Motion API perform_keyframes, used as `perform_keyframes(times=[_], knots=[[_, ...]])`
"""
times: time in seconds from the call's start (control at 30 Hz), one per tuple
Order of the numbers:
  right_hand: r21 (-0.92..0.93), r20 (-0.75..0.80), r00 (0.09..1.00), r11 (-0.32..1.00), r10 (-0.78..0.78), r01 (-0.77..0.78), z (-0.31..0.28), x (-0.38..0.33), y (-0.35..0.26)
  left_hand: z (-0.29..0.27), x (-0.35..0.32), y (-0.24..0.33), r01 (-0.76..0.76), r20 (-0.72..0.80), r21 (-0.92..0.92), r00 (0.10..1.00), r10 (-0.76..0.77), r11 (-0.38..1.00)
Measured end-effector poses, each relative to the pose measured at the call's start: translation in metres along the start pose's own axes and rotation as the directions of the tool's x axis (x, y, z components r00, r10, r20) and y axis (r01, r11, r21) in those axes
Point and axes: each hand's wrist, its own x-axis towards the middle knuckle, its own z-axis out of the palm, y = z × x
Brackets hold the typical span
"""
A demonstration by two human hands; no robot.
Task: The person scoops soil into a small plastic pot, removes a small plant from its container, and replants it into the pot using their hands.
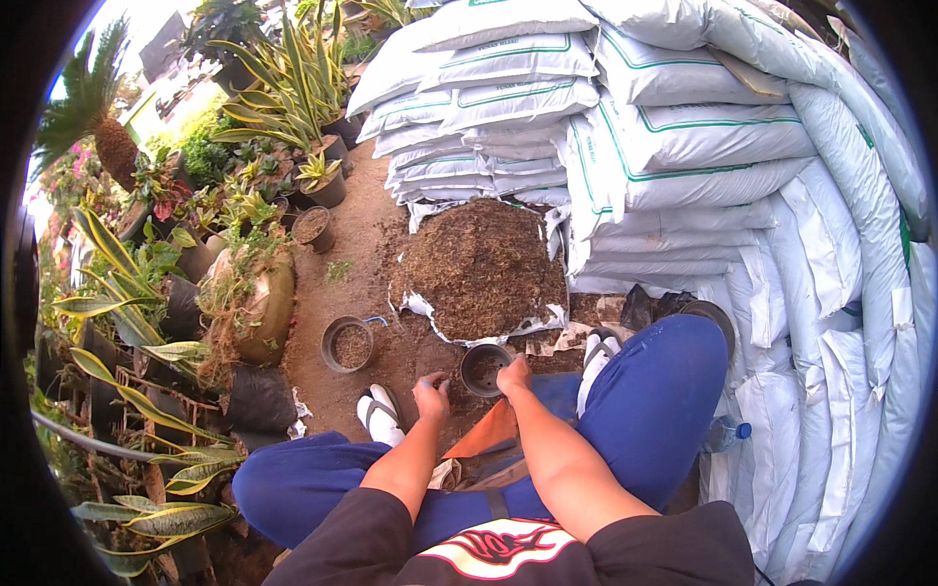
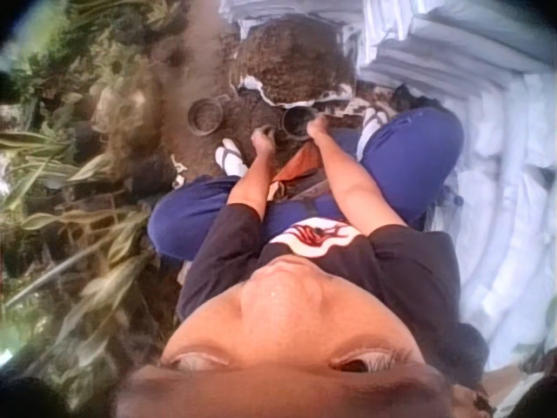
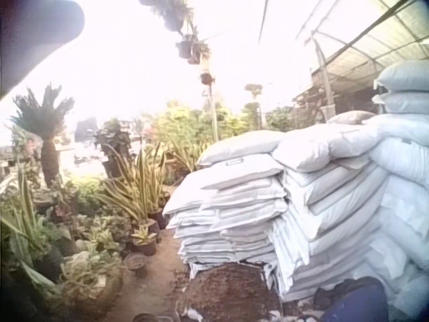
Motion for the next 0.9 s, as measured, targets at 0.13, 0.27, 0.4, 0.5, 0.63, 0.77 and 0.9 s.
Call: perform_keyframes(times=[0.13, 0.27, 0.4, 0.5, 0.63, 0.77, 0.9], knots=[[0.082, 0.137, 0.988, 0.993, 0.068, -0.079, 0.030, -0.016, -0.025, -0.055, 0.031, 0.005, 0.003, -0.216, -0.018, 0.976, -0.007, 1.000], [0.413, 0.412, 0.910, 0.879, 0.053, -0.238, 0.046, -0.016, -0.062, -0.113, 0.071, 0.062, -0.108, -0.172, -0.070, 0.980, 0.095, 0.992], [0.551, 0.691, 0.703, 0.753, -0.169, -0.360, 0.031, -0.032, -0.121, -0.178, 0.096, 0.120, -0.369, 0.044, 0.193, 0.929, 0.368, 0.909], [0.549, 0.727, 0.657, 0.743, -0.200, -0.382, 0.024, -0.028, -0.153, -0.211, 0.105, 0.170, -0.535, 0.230, 0.254, 0.843, 0.486, 0.806], [0.532, 0.709, 0.665, 0.797, -0.236, -0.285, 0.008, -0.085, -0.204, -0.261, 0.104, 0.196, -0.671, 0.384, 0.336, 0.739, 0.554, 0.661], [0.532, 0.748, 0.585, 0.811, -0.313, -0.245, 0.008, -0.084, -0.218, -0.280, 0.093, 0.235, -0.744, 0.513, 0.331, 0.658, 0.550, 0.581], [0.538, 0.812, 0.459, 0.769, -0.362, -0.346, 0.002, -0.103, -0.235, -0.290, 0.090, 0.229, -0.758, 0.587, 0.386, 0.641, 0.495, 0.526]])
